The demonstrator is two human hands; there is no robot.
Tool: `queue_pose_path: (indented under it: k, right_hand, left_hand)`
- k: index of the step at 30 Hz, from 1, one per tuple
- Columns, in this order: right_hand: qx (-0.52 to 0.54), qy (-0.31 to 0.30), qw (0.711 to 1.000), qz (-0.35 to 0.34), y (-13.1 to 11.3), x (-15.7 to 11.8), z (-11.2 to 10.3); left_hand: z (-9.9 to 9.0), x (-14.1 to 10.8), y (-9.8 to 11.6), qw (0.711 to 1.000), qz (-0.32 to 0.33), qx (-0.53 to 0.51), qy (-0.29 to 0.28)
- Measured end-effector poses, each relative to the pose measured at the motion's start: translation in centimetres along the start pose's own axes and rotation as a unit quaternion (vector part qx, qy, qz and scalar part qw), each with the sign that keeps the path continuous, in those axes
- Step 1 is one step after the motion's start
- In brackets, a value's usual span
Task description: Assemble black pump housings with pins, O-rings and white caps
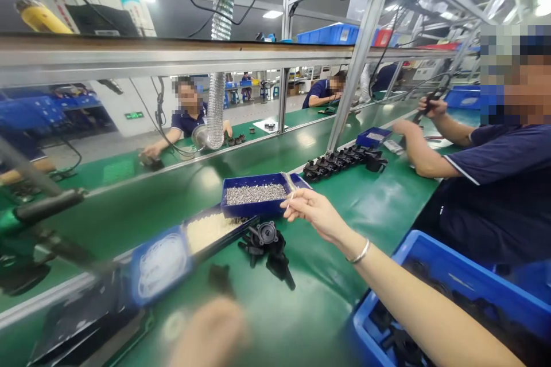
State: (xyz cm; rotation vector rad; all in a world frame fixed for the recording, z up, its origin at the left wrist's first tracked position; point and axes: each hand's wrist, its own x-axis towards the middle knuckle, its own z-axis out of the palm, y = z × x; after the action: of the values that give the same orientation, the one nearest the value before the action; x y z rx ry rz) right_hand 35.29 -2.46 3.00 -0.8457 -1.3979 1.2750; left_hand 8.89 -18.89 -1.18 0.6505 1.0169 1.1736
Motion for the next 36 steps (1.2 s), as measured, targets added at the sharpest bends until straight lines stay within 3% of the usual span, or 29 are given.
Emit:
queue_pose_path:
  k: [3,7,11,16,21,24,28,32,36]
  right_hand:
    - [0.032,-0.088,0.994,0.062,0.2,-3.8,3.9]
    - [0.019,-0.178,0.974,0.136,1.1,-8.3,7.4]
    - [-0.002,-0.224,0.957,0.183,1.4,-11.2,9.2]
    - [-0.047,-0.253,0.944,0.205,0.8,-12.2,10.6]
    - [-0.106,-0.221,0.963,0.116,1.0,-12.3,11.1]
    - [-0.173,-0.228,0.957,0.055,1.0,-12.5,11.0]
    - [-0.294,-0.229,0.927,-0.038,0.6,-12.7,10.6]
    - [-0.419,-0.238,0.869,-0.107,0.5,-13.1,10.3]
    - [-0.454,-0.227,0.847,-0.155,1.3,-13.8,10.5]
  left_hand:
    - [1.4,-0.3,-2.9,0.990,-0.058,-0.132,0.004]
    - [2.1,-1.1,-3.2,0.960,-0.098,-0.261,0.024]
    - [2.0,-1.7,-2.7,0.951,-0.101,-0.292,0.012]
    - [1.9,-1.6,-3.0,0.951,-0.098,-0.293,0.005]
    - [2.0,-1.9,-2.9,0.959,-0.091,-0.269,0.001]
    - [1.9,-2.1,-2.9,0.971,-0.066,-0.231,0.003]
    - [1.4,-1.8,-3.0,0.990,-0.019,-0.140,0.003]
    - [1.0,-1.5,-3.6,0.999,0.026,-0.034,0.030]
    - [1.5,-1.5,-4.3,0.997,0.012,-0.081,0.009]
